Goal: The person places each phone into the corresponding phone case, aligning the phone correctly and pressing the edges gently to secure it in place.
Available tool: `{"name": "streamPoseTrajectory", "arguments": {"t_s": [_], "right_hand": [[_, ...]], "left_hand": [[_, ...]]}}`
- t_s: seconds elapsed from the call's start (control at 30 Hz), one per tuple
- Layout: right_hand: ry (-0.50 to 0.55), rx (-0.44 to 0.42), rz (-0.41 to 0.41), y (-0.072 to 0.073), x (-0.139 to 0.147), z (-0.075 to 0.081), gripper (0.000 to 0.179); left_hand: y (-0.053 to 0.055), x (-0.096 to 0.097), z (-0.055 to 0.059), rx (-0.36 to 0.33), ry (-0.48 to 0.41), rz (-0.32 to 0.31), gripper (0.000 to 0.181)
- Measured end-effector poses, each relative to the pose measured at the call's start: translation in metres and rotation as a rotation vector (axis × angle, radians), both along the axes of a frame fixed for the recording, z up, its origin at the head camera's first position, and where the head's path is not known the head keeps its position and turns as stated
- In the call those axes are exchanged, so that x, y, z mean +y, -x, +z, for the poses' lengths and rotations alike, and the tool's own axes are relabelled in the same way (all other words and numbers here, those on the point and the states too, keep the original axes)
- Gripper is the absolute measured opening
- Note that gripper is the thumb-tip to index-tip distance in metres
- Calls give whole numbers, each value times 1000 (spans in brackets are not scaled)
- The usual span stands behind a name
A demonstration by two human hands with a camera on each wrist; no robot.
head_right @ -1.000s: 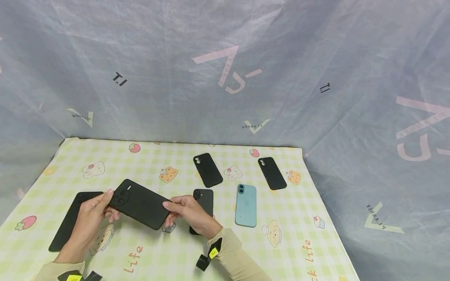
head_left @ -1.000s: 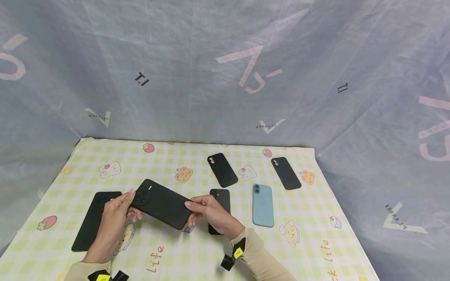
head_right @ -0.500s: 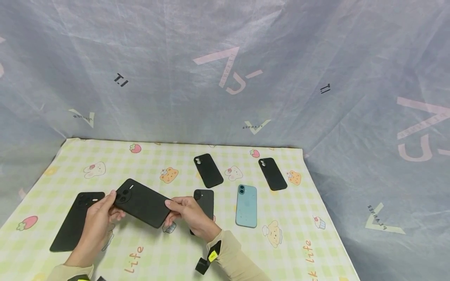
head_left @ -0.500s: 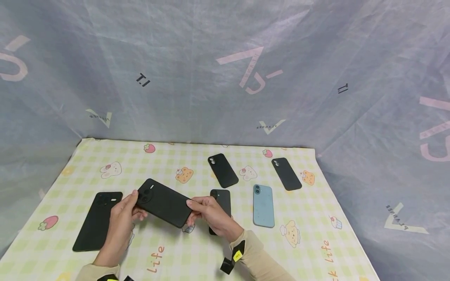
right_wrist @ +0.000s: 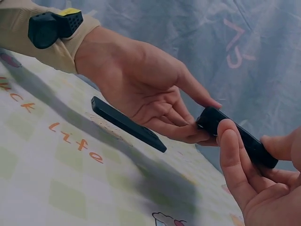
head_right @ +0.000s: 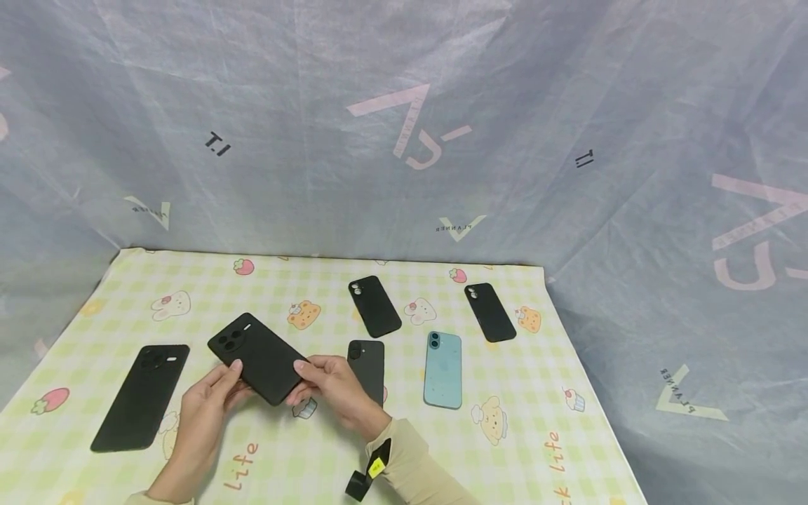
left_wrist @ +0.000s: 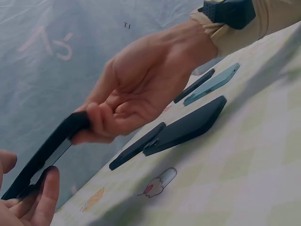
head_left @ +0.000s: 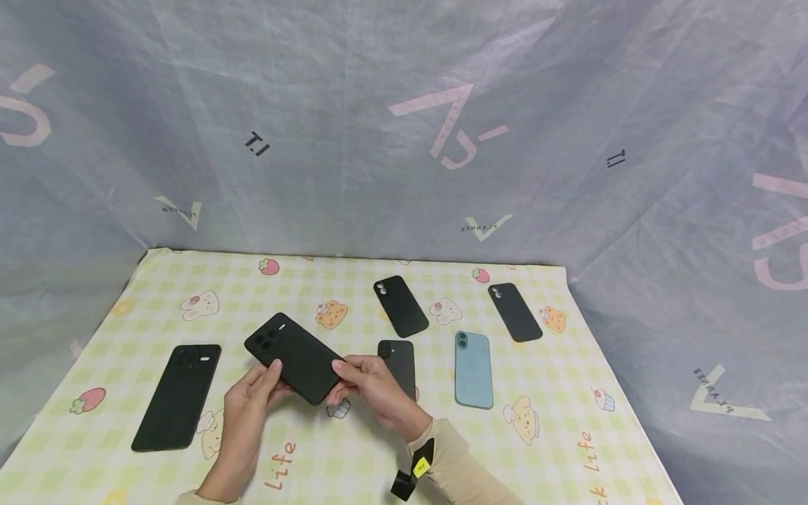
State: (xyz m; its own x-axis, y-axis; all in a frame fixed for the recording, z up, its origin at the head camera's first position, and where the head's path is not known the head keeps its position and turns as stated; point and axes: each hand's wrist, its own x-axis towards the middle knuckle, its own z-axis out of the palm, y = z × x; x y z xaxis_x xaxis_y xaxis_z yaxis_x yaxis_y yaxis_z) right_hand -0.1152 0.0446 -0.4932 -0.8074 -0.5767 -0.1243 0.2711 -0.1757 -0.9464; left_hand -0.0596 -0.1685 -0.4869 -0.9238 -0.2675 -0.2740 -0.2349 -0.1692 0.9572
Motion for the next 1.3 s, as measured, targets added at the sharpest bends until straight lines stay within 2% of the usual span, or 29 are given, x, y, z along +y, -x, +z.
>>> {"name": "streamPoseTrajectory", "arguments": {"t_s": [0.27, 0.4, 0.6, 0.8, 0.93, 1.1, 1.3], "right_hand": [[-27, 50, 8, -1, -5, -1, 29], [-63, 78, 18, -2, -5, -1, 28], [-86, 81, 36, -4, -4, 1, 26], [-165, 158, 59, -3, -1, 4, 31], [-215, 181, 70, -1, 4, 4, 28], [-241, 213, 47, 6, 14, 1, 28], [-306, 280, 5, 16, 27, 1, 34]], "left_hand": [[0, 6, 1, 40, 40, 77, 56], [0, 5, 1, 44, 39, 81, 51], [3, -1, 2, 50, 47, 48, 42], [8, -8, 5, 37, 63, 14, 43], [10, -13, 4, 20, 98, -16, 41], [13, -21, 2, 19, 137, -81, 44], [17, -33, 2, 18, 184, -192, 49]]}}
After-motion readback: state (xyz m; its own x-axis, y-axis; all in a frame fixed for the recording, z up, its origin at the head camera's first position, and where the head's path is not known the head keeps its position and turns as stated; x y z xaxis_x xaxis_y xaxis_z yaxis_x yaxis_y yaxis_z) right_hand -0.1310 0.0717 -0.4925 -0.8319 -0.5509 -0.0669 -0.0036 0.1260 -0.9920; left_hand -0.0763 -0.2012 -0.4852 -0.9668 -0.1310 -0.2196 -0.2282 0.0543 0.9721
